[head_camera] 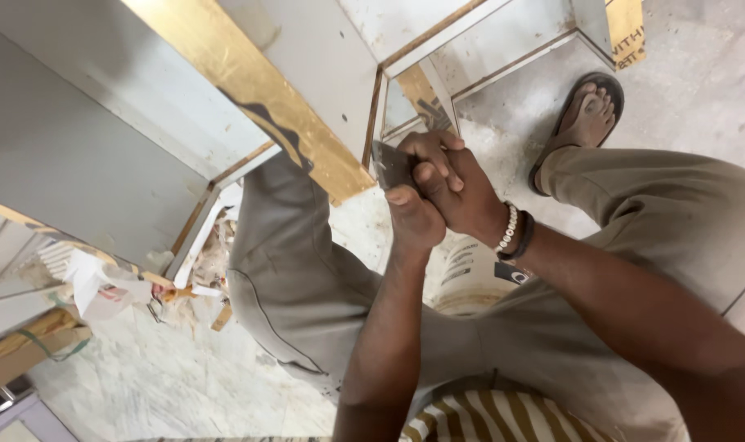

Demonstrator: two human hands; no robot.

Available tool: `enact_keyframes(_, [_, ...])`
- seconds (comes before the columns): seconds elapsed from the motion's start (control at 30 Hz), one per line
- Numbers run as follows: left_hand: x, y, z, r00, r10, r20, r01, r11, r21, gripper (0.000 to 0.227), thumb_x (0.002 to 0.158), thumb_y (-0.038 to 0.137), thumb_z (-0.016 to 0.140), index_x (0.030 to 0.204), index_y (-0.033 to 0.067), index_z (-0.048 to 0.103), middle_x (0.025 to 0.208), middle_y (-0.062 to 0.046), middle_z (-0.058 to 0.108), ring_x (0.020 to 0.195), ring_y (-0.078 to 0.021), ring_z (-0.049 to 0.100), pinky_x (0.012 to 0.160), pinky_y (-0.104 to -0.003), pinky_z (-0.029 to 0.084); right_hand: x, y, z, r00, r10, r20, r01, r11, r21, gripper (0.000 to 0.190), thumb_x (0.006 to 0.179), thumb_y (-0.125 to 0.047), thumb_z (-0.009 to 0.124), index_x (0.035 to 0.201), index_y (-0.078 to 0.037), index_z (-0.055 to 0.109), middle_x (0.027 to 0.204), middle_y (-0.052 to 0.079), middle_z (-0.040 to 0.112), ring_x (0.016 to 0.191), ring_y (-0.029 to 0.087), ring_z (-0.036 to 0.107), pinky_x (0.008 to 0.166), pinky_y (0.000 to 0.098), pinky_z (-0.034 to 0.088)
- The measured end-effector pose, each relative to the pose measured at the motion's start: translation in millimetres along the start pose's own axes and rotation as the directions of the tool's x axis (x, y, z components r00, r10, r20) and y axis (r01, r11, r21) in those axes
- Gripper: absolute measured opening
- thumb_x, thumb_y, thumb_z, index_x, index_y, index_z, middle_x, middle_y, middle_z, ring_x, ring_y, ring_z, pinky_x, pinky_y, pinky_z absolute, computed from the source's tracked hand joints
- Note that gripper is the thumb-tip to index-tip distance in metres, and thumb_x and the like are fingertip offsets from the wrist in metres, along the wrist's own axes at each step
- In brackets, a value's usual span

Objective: The person sits on the floor and uses a scraper to remove material from a wooden frame. They then switch to a chisel to carve or clean the edges of the wood. The person works on a single vertical wooden piece attached to a larger structure.

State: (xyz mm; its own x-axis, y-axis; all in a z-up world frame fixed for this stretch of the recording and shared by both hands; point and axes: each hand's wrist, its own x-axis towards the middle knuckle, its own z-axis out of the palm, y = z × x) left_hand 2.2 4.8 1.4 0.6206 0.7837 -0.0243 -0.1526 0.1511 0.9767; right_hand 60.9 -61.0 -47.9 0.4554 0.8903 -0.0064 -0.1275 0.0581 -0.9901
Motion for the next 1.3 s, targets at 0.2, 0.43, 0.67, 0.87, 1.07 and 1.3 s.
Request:
enact_keyframes(0.2, [-3, 2, -1, 1.000, 0.017, 0.022, -0.017, 1.000, -0.004, 0.083, 0.090, 0.088, 0.041, 0.079, 0.0052, 0.048, 0.069, -0.002, 0.046, 0.062, -0.0144, 0.052, 0.096, -0.043, 0.053, -1, -5, 1, 0.999, 0.032, 0.026, -0.031, 0.999, -0.033, 0.058, 0.110, -0.055, 0.044, 0.123, -0.001, 0.061, 0.106, 0.012, 0.066, 0.099, 0.022, 0.067, 0.086, 0.0342, 0.053])
enact_keyframes(0.43, [0, 0, 2, 1.000, 0.006, 0.015, -0.006, 1.000, -0.026, 0.085, 0.091, 0.088, 0.040, 0.079, 0.0044, 0.049, 0.071, -0.002, 0.046, 0.061, -0.0131, 0.052, 0.096, -0.040, 0.053, -1, 6, -2, 0.968, 0.242, 0.059, -0.240, 0.970, -0.038, 0.058, 0.104, -0.057, 0.044, 0.113, -0.003, 0.065, 0.091, 0.011, 0.069, 0.086, 0.021, 0.070, 0.074, 0.0332, 0.054])
enact_keyframes(0.67, [-3, 1, -2, 1.000, -0.021, 0.018, 0.021, 1.000, -0.002, 0.089, 0.088, 0.090, 0.038, 0.083, 0.0020, 0.048, 0.078, -0.007, 0.051, 0.063, -0.0150, 0.053, 0.088, -0.036, 0.054, 3, -2, -1, 0.998, 0.067, 0.011, -0.066, 0.997, -0.045, 0.060, 0.106, -0.057, 0.046, 0.117, 0.000, 0.062, 0.097, 0.015, 0.067, 0.091, 0.024, 0.068, 0.078, 0.0361, 0.055])
enact_keyframes(0.87, [-8, -10, -7, 0.998, 0.043, 0.035, -0.043, 0.999, -0.008, 0.088, 0.093, 0.088, 0.037, 0.084, 0.0018, 0.049, 0.068, -0.003, 0.050, 0.063, -0.0140, 0.054, 0.099, -0.040, 0.054, 1, -2, -5, 0.999, 0.013, 0.039, -0.011, 0.998, -0.057, 0.060, 0.109, -0.058, 0.045, 0.121, -0.002, 0.062, 0.101, 0.015, 0.068, 0.096, 0.025, 0.069, 0.082, 0.0356, 0.054])
enact_keyframes(1.07, [-6, 15, -3, 0.997, -0.071, 0.005, 0.069, 0.985, 0.155, 0.084, 0.096, 0.084, 0.036, 0.104, 0.0019, 0.053, 0.090, -0.007, 0.058, 0.101, -0.0161, 0.060, 0.097, -0.035, 0.049, 1, 17, 3, 0.995, 0.095, 0.002, -0.095, 0.995, 0.029, 0.062, 0.112, -0.058, 0.045, 0.126, 0.001, 0.059, 0.101, 0.012, 0.065, 0.094, 0.021, 0.065, 0.078, 0.0328, 0.054])
enact_keyframes(1.3, [-39, 52, -5, 0.887, 0.305, -0.347, -0.014, 0.768, 0.640, 0.039, 0.091, 0.027, 0.082, 0.110, 0.0068, 0.054, 0.093, -0.002, 0.049, 0.076, -0.0100, 0.045, 0.069, -0.023, 0.038, 11, 5, -14, 0.965, 0.259, -0.037, -0.236, 0.923, 0.303, 0.078, 0.103, -0.075, 0.028, 0.063, -0.009, 0.042, 0.052, 0.002, 0.042, 0.043, 0.012, 0.043, 0.042, 0.0264, 0.035])
